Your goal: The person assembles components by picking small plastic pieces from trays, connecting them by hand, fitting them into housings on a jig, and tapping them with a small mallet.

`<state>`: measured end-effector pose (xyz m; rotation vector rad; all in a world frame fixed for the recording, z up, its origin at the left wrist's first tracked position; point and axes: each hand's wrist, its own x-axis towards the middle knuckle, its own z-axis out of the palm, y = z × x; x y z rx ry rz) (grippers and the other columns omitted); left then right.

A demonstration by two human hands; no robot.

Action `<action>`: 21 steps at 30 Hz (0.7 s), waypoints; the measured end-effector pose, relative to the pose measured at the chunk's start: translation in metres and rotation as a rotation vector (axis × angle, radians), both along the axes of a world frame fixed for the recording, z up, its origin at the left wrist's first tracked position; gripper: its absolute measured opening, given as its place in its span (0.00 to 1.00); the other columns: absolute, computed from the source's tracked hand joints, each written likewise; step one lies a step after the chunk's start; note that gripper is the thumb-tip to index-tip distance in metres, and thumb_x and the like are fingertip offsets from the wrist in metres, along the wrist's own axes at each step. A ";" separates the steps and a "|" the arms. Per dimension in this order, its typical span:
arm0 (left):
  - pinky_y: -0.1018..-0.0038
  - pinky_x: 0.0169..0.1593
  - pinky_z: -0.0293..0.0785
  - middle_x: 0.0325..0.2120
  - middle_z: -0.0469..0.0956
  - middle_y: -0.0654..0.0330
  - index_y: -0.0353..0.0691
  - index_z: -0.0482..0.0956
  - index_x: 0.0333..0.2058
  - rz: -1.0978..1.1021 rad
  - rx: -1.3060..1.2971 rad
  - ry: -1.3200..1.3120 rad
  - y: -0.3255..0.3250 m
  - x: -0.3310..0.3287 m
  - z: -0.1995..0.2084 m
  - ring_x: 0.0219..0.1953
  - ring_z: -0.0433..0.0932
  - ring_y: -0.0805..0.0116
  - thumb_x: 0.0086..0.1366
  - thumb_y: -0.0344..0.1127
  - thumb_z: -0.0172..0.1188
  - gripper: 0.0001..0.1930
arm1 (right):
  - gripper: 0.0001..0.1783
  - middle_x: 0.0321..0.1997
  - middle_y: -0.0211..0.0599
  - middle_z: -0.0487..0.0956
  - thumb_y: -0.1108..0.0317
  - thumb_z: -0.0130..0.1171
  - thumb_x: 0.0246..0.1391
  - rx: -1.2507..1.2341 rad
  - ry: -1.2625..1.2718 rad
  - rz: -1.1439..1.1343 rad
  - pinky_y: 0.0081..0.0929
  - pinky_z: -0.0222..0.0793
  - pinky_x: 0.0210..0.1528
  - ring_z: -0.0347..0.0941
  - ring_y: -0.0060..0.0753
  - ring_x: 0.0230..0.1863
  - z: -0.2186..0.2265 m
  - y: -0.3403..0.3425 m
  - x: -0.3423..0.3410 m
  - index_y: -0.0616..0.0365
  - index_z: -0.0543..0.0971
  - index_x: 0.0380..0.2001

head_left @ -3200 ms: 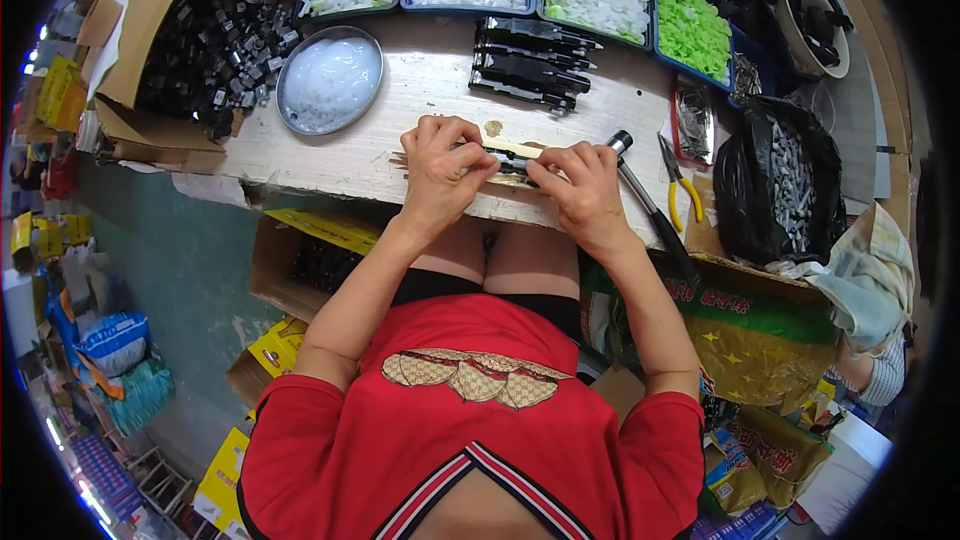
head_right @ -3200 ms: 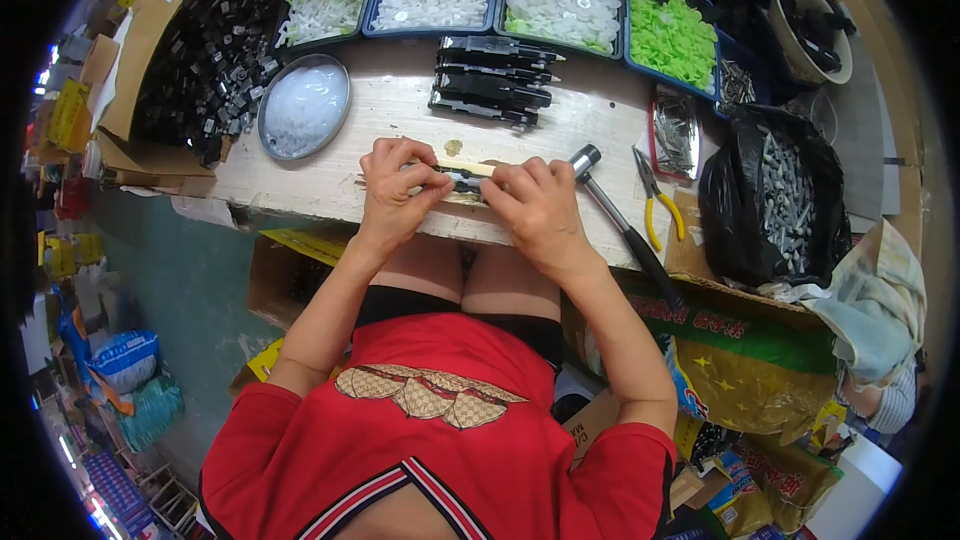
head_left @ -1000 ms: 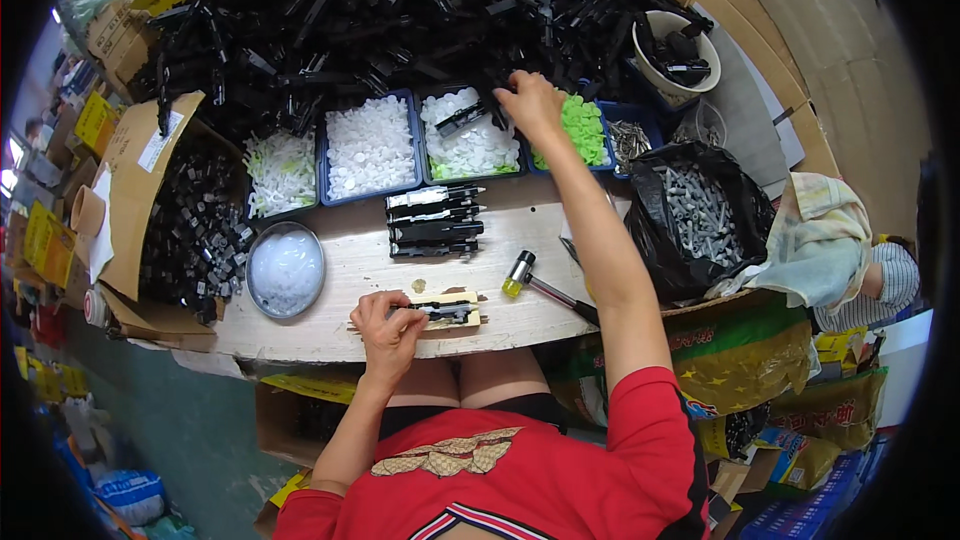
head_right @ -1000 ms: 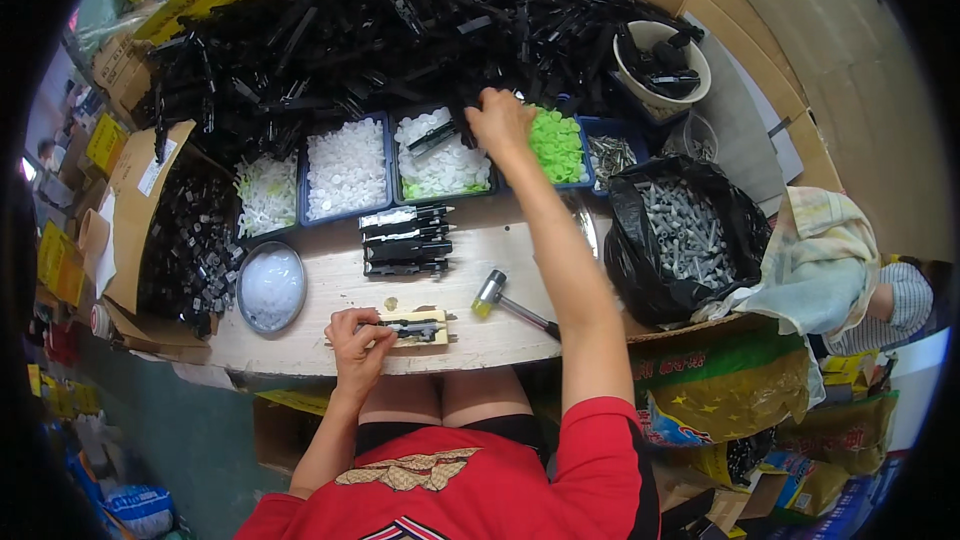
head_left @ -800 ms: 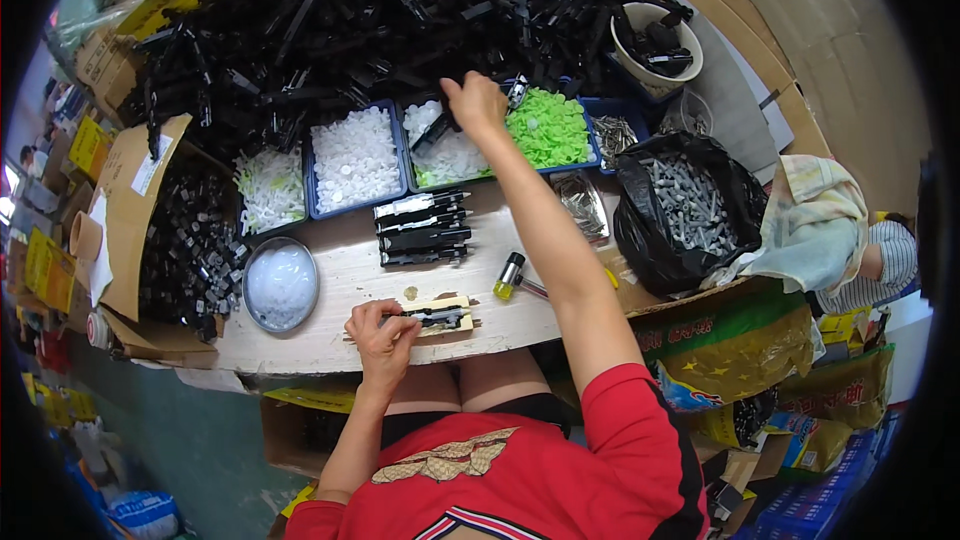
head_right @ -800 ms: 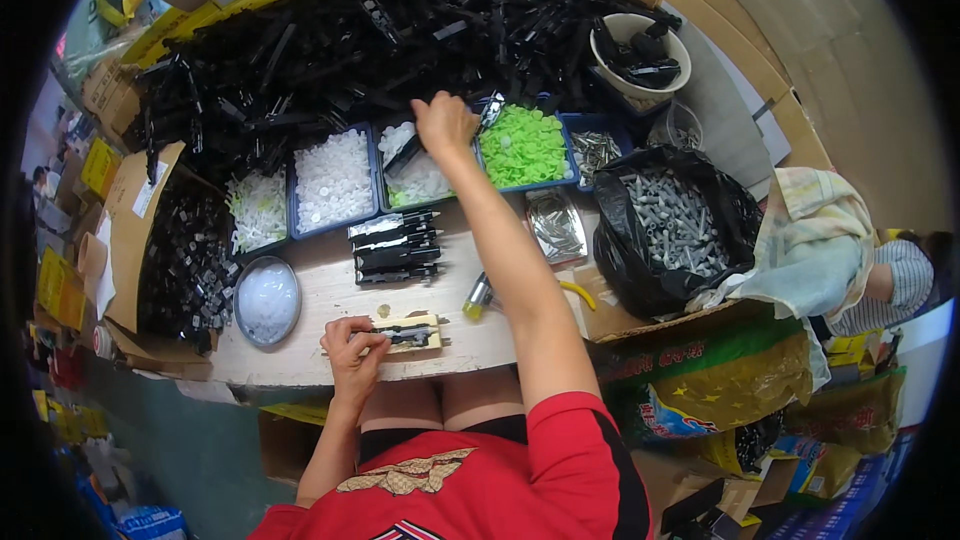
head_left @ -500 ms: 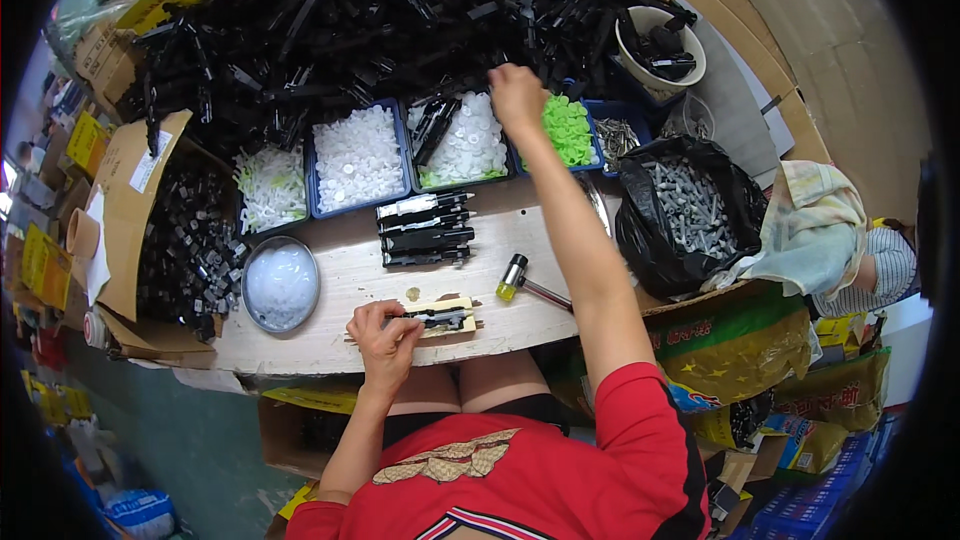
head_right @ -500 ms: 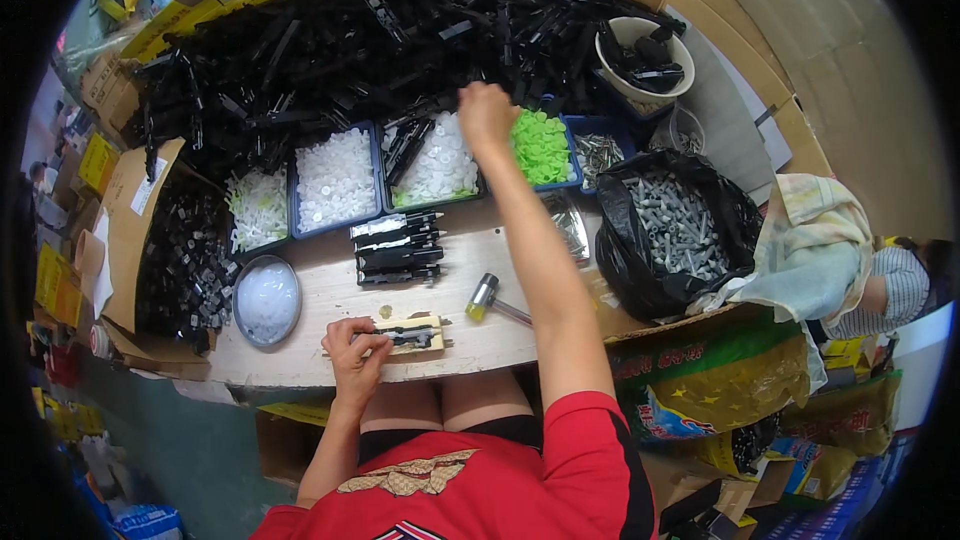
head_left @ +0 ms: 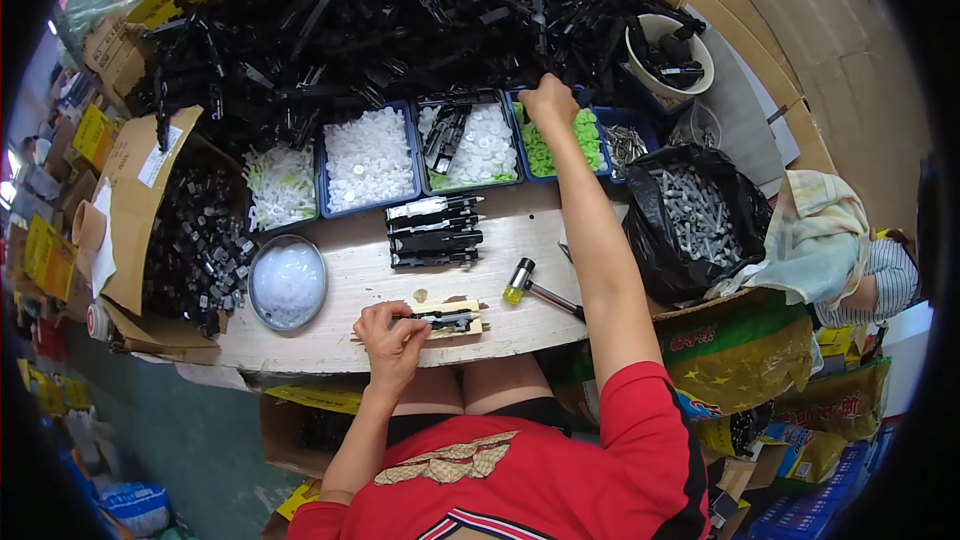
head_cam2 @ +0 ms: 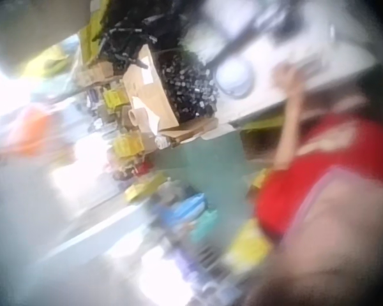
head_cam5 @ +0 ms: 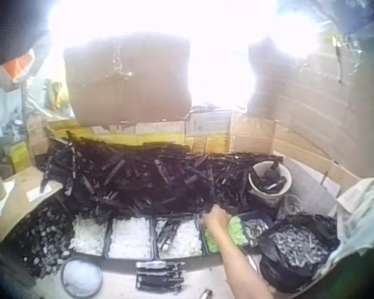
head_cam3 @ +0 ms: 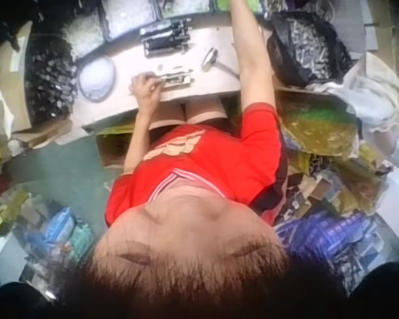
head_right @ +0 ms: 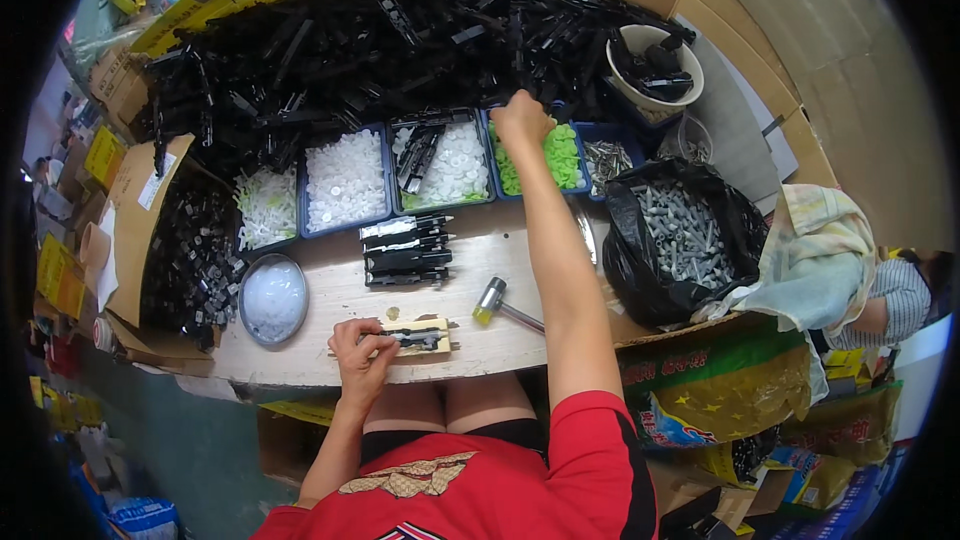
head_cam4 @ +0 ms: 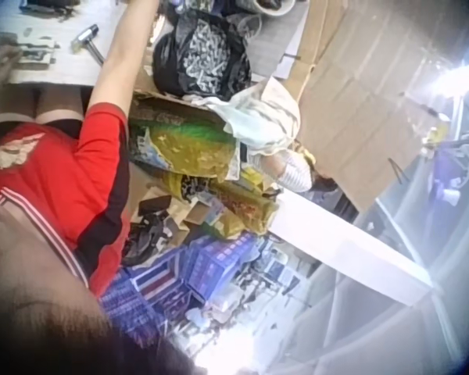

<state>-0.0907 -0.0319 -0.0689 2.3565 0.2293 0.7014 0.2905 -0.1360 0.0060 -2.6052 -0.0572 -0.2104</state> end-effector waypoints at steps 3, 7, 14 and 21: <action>0.68 0.44 0.52 0.30 0.71 0.66 0.46 0.78 0.22 -0.020 0.005 -0.002 -0.002 0.004 0.001 0.40 0.65 0.65 0.45 0.33 0.64 0.04 | 0.16 0.30 0.36 0.80 0.61 0.54 0.42 0.568 0.102 0.182 0.37 0.66 0.39 0.75 0.31 0.34 -0.022 -0.034 0.036 0.56 0.77 0.36; 0.68 0.44 0.52 0.30 0.71 0.66 0.46 0.78 0.22 0.013 -0.015 -0.005 0.002 -0.002 0.000 0.40 0.65 0.65 0.45 0.33 0.64 0.04 | 0.12 0.30 0.33 0.79 0.67 0.47 0.48 0.930 0.407 0.305 0.32 0.64 0.38 0.75 0.29 0.34 0.019 -0.044 -0.010 0.57 0.75 0.35; 0.68 0.44 0.52 0.30 0.71 0.66 0.46 0.78 0.22 0.008 -0.009 -0.019 0.001 -0.004 0.000 0.40 0.65 0.65 0.45 0.32 0.64 0.04 | 0.14 0.39 0.39 0.78 0.65 0.44 0.56 1.305 0.629 0.601 0.29 0.71 0.33 0.75 0.28 0.34 0.015 -0.071 -0.026 0.59 0.72 0.43; 0.68 0.44 0.53 0.30 0.72 0.66 0.46 0.77 0.21 -0.004 0.020 -0.021 -0.001 -0.001 -0.002 0.39 0.66 0.65 0.44 0.33 0.64 0.05 | 0.14 0.36 0.39 0.77 0.62 0.48 0.57 1.259 0.673 0.632 0.25 0.70 0.26 0.73 0.24 0.26 0.023 -0.100 -0.087 0.61 0.71 0.41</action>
